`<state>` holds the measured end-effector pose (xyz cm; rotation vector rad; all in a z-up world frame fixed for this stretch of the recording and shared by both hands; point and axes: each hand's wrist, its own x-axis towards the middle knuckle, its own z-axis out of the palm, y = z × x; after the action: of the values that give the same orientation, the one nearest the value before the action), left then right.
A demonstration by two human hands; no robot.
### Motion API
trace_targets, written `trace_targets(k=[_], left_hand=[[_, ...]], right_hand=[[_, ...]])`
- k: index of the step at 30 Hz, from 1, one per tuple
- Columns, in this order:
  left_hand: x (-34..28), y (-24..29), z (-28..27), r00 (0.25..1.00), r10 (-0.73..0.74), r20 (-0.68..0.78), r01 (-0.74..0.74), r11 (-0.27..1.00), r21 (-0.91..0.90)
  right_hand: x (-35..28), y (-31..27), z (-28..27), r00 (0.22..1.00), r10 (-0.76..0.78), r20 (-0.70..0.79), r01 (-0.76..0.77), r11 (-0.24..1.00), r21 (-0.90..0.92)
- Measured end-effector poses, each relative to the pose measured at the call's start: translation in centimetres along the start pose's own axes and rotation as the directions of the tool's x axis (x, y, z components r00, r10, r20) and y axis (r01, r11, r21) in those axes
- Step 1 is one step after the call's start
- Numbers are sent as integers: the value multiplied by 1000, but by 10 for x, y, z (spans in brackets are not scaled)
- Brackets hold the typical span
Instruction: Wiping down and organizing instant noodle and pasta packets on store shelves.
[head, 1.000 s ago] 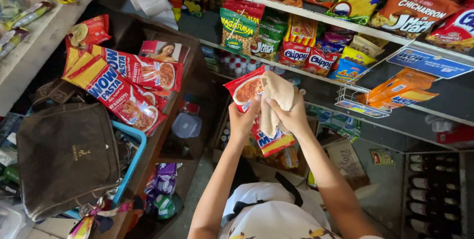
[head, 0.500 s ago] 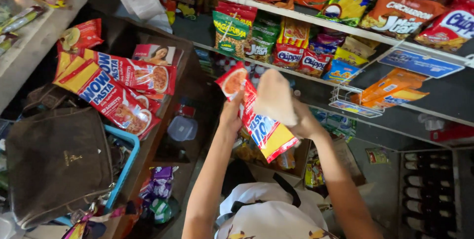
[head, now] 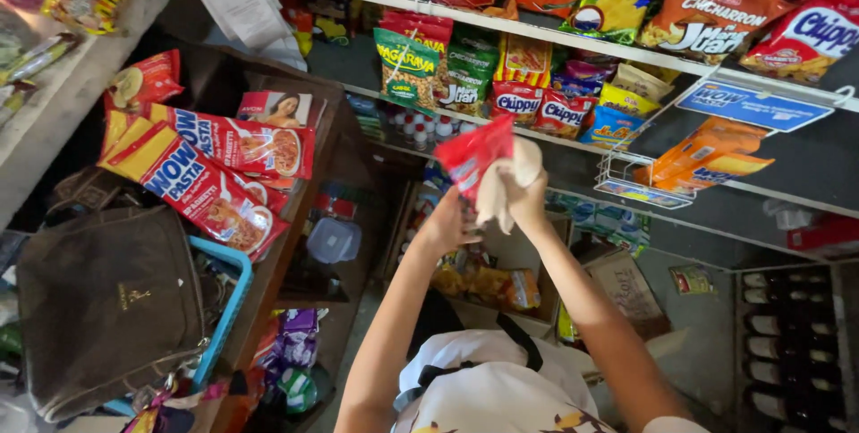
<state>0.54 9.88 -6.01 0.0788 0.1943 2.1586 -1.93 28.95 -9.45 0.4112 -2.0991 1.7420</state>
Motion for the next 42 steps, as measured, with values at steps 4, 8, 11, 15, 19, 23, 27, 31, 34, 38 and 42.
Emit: trace_targets(k=[4, 8, 11, 15, 19, 23, 27, 31, 34, 38, 42], left_hand=[[-4, 10, -6, 711, 455, -537, 110, 682, 723], [-3, 14, 27, 602, 795, 74, -383, 206, 901], [-1, 19, 61, 602, 797, 45, -648, 455, 611], [-1, 21, 47, 647, 737, -194, -662, 670, 337], [-7, 10, 99, 645, 760, -74, -703, 629, 331], [-1, 2, 101, 662, 737, -138, -684, 669, 293], [-6, 1, 84, 696, 698, -170, -669, 716, 198], [-8, 9, 73, 737, 649, -189, -654, 755, 43], [-19, 13, 79, 746, 634, -201, -653, 756, -41], [-37, 25, 124, 602, 793, -92, -784, 609, 121], [-25, 30, 102, 527, 839, 134, -848, 508, 153]], right_hand=[[18, -35, 1, 978, 135, -160, -128, 990, 57], [30, -150, 20, 862, 506, 14, -506, 861, 55], [10, -110, 18, 939, 313, 141, -343, 868, 358], [20, -90, -19, 950, 311, -18, -275, 865, 419], [4, -101, -23, 991, 73, 113, -102, 953, 286], [6, -182, 44, 923, -151, 354, 262, 921, -290], [23, -163, 58, 794, 603, 79, -599, 797, -75], [5, -151, 60, 979, 118, 168, -137, 985, 104], [-18, -161, 50, 969, -54, 241, 89, 987, -136], [-47, -129, 29, 960, -86, 265, 221, 816, -535], [-55, -74, 38, 991, 80, 109, -62, 985, -158]])
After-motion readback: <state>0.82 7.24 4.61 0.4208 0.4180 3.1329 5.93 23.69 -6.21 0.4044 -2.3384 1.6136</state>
